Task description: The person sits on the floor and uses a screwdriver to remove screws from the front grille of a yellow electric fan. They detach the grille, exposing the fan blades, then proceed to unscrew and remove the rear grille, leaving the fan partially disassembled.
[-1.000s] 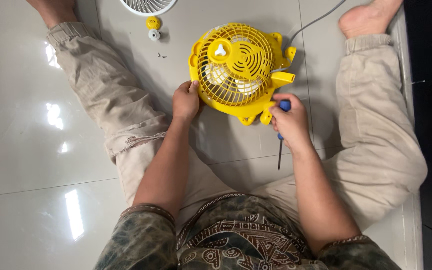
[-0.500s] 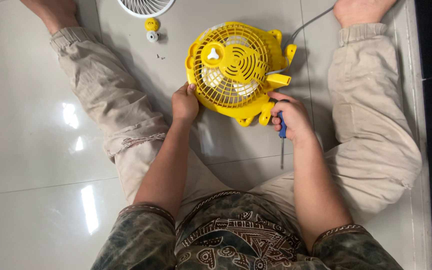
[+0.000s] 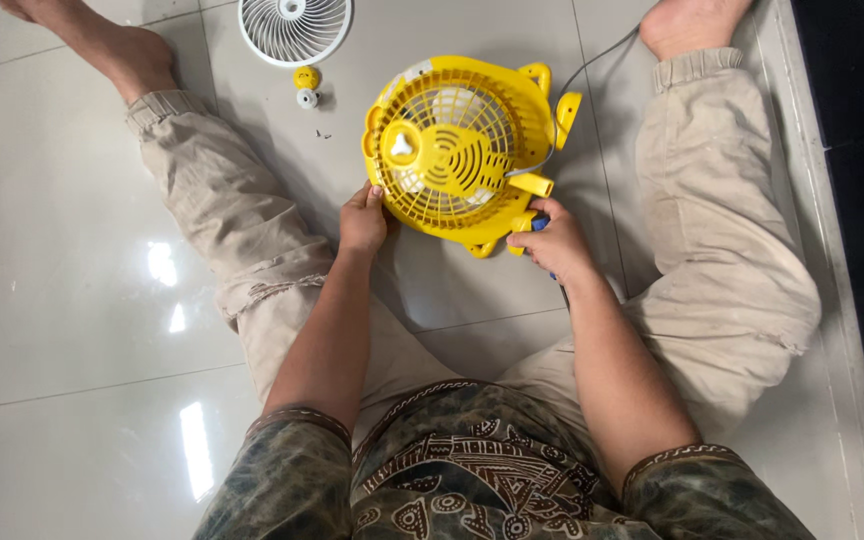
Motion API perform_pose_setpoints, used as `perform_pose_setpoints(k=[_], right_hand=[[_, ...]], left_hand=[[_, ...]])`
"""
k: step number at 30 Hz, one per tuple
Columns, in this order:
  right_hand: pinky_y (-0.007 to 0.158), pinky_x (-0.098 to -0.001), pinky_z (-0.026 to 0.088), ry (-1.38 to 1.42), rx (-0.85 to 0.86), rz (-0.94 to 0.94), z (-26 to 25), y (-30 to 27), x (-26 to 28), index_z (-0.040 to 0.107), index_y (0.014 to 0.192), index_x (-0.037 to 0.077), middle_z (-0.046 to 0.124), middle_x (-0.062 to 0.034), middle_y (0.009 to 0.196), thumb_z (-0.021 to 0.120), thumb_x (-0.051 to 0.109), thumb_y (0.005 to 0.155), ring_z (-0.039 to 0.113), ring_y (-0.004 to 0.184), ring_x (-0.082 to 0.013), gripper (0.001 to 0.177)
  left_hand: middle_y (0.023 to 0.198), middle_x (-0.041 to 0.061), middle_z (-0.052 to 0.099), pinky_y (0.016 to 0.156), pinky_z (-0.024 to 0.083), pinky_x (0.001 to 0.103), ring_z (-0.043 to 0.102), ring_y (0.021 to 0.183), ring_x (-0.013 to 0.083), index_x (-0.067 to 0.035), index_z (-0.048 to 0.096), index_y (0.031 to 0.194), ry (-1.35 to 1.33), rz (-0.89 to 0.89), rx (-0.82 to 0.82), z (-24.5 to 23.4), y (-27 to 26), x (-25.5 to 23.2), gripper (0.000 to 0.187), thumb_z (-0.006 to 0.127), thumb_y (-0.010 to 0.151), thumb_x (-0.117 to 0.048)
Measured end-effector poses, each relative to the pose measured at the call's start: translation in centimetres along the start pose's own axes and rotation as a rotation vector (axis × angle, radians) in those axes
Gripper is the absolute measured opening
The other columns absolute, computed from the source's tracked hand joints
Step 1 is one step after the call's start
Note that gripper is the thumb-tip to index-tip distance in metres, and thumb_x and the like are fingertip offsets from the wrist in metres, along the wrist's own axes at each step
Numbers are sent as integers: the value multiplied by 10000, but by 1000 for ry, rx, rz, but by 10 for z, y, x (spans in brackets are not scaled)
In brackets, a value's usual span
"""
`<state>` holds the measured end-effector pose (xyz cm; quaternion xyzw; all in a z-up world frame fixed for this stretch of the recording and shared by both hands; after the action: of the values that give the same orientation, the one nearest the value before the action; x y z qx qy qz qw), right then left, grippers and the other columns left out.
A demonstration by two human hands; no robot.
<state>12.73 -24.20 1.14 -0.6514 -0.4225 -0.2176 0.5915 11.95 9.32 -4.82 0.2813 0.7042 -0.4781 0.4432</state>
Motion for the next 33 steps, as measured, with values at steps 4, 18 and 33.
perform_pose_setpoints(k=[4,18,33], right_hand=[[449,-255,449,37,-13,-53,0,0,1,599,1299,57,690,-19,856,817,0,695,590,568,-74,644],[565,-245,537,-52,-155,-93,-21,3,14,674,1286,87,741,-23,963,798,16,713,685,736,-75,591],[700,-338,559,-124,-224,-128,-43,39,4,715,1237,73,739,-90,1004,793,23,743,686,833,-171,503]], left_hand=[[1069,49,730,774,593,353,702,868,163,-131,580,1442,-244,-167,54,4,-5,13,415,481,1059,-257],[1024,59,746,824,616,316,698,880,153,-27,687,1315,-237,-169,154,-2,-3,17,363,659,981,-166],[907,76,753,629,562,308,721,783,181,-35,755,1168,13,-290,223,0,-34,-4,352,748,907,-271]])
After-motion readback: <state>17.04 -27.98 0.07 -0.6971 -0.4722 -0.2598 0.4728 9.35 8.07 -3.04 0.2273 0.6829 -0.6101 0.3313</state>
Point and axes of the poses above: each hand's wrist, its own y-axis towards the middle knuckle, its own z-axis out of the palm, x = y × z, the point moved 7 cm from there along y, towards the middle knuckle
